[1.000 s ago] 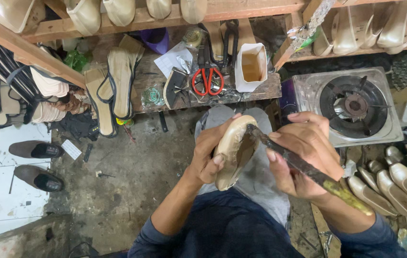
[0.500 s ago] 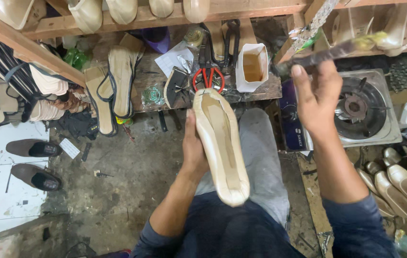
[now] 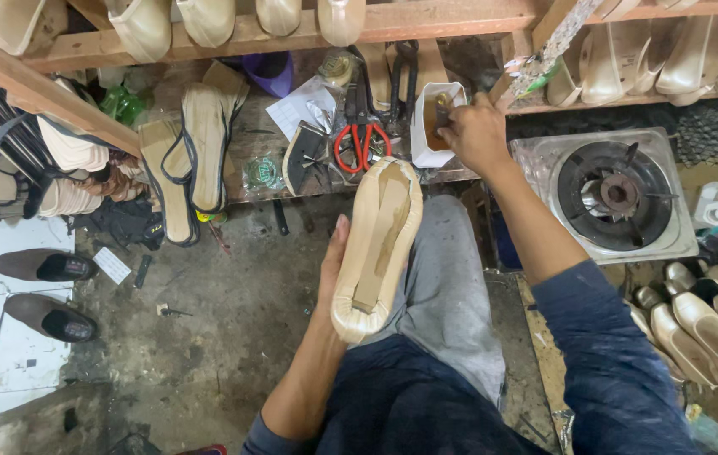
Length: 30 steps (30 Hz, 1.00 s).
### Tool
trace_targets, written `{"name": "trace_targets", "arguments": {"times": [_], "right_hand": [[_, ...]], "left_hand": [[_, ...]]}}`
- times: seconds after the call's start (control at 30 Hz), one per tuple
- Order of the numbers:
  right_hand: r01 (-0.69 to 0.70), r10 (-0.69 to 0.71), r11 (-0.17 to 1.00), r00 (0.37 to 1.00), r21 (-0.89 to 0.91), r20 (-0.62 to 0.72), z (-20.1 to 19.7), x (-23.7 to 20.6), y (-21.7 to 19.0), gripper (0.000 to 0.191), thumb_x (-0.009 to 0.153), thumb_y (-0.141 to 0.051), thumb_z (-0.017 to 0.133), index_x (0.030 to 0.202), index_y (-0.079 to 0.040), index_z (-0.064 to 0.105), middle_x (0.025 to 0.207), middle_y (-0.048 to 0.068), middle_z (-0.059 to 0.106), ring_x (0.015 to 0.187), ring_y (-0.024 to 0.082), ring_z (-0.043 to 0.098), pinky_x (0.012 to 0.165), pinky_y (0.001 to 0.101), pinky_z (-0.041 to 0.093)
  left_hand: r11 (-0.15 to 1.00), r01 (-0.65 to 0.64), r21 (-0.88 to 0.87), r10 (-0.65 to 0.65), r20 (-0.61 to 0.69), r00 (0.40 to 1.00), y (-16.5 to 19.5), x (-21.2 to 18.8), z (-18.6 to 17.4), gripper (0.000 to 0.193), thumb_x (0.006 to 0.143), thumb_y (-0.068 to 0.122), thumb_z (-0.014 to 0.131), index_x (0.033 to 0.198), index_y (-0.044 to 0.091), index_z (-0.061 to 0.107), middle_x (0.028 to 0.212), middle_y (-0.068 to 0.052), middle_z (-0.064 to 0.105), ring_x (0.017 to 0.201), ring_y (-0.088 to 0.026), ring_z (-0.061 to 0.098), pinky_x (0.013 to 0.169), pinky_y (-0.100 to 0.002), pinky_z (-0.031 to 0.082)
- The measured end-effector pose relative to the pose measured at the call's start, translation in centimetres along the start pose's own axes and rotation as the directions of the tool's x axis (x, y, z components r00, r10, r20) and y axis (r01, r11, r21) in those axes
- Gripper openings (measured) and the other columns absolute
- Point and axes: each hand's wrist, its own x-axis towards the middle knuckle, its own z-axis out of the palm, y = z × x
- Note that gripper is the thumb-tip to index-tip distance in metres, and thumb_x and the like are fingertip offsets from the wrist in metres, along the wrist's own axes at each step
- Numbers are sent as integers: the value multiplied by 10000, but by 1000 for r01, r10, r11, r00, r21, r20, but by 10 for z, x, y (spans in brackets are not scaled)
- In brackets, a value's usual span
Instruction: The person picks up a beige shoe upper from a shelf and applies a brown adhesive to the inner rim using a brush. They repeatedly dip the brush into a container and spread the glue along the edge of the shoe. After finishing one shoe, they place it back on the shelf and repeat the process with a second shoe.
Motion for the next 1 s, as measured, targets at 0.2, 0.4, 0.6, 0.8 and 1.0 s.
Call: {"name": "trace_targets", "arguments": {"times": [0.2, 0.4, 0.6, 0.8, 1.0], "right_hand": [[26, -25, 1000, 999, 11, -38, -34, -10, -8, 250, 798, -278, 824, 818, -50, 726, 815, 134, 692, 949, 363, 609, 844, 535, 398], [-87, 89, 992, 996, 91, -14, -63, -21, -18, 230, 901, -215, 738, 945, -2, 662, 926, 204, 688, 928, 394, 643, 867, 520, 459], [-193, 292, 695, 956, 693, -26, -118, -49, -63, 152, 1013, -78, 689, 1130, 18, 670, 994, 112, 694, 901, 164, 649, 841, 322, 518], [72, 238, 485, 948, 871, -211, -157, -97, -152, 152, 1046, 2, 685, 1193, 27, 656, 1106, 63, 676, 1010, 106, 636, 908, 256, 517], [155, -11, 842, 962, 516, -272, -187, -96, -172, 174, 954, 9, 726, 1124, 37, 701, 1007, 154, 722, 856, 222, 687, 781, 310, 521]], "left_hand": [[989, -28, 143, 35, -43, 998, 10, -8, 2, 612, 1020, 490, 554, 1437, 43, 544, 1286, -146, 679, 1097, -251, 689, 933, -382, 583], [966, -128, 225, 116, 66, 991, 11, -4, 13, 652, 984, 375, 591, 1532, 52, 451, 1411, -121, 621, 1205, -242, 661, 1024, -384, 547], [896, -238, 376, 211, 113, 971, 14, -6, 22, 626, 1007, 270, 597, 1554, 11, 437, 1476, -125, 588, 1254, -212, 637, 1068, -360, 524], [846, -280, 455, 238, 148, 960, 14, -14, 30, 599, 996, 244, 651, 1521, -2, 499, 1425, -126, 636, 1225, -185, 645, 1070, -338, 515], [802, -308, 512, 259, 167, 951, 14, -24, 35, 564, 976, 201, 677, 1492, 24, 532, 1449, -92, 628, 1248, -138, 634, 1079, -304, 498]]}}
